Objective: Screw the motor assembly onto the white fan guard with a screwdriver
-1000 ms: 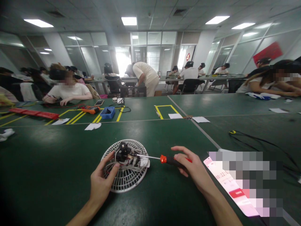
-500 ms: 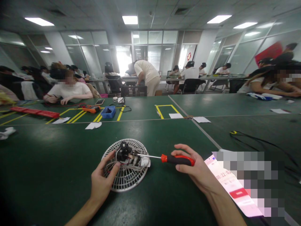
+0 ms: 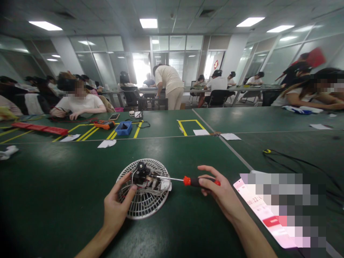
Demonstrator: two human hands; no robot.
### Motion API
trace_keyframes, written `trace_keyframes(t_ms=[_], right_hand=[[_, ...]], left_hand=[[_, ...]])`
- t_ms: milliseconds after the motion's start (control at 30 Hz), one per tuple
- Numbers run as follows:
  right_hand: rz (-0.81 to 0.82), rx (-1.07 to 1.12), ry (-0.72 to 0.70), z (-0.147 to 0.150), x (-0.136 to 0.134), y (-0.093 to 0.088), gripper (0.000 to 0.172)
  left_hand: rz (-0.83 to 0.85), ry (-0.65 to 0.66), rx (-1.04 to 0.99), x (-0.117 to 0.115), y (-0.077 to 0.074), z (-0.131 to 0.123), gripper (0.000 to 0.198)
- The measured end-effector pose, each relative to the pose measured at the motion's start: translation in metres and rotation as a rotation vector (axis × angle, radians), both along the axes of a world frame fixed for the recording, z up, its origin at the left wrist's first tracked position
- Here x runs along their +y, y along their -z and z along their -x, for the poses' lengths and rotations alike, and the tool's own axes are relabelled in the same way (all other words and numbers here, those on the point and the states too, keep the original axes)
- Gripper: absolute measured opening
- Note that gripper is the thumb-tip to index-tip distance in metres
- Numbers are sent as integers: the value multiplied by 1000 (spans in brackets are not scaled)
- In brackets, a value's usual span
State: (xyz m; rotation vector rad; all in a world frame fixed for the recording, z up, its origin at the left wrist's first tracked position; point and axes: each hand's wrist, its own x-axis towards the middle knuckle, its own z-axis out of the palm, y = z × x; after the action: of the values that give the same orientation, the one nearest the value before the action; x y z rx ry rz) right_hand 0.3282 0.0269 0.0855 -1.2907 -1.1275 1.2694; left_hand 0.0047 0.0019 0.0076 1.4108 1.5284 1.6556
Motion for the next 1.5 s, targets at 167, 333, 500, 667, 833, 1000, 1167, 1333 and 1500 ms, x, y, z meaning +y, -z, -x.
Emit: trace_keyframes(t_ms=[167,333,500,667,833,1000,1167,1333,1500], right_hand=[[113,-133,-45,3,3,5,64],[127,-60,-101,3,-1,1,53],[122,201,-101,-4,-6,-3,45],[120,180,-39,0,-6,-6,46],[74,74,-3,6,-4,-2,46],[99,-68,-19,2,2,7,49],[121,-94,-46,3,4,10,53],[-48,39,-18,2,0,7,39],[-111,58,51,1,-1,6,47]], left_hand=[[18,-2,-20,0,1,0,51],[25,-23,-23,-1,-4,-1,52],[6,-17,-74,-1,-8,-3,50],[6,-15,-99,1,-8,-3,50],[18,-21,-129,3,-10,-3,50],[22,-14,-134,2,-8,-3,50],[26,-10,-134,2,-7,-3,50],[33,-14,-163,3,-12,-5,50],[31,-16,-140,2,-9,-4,48]])
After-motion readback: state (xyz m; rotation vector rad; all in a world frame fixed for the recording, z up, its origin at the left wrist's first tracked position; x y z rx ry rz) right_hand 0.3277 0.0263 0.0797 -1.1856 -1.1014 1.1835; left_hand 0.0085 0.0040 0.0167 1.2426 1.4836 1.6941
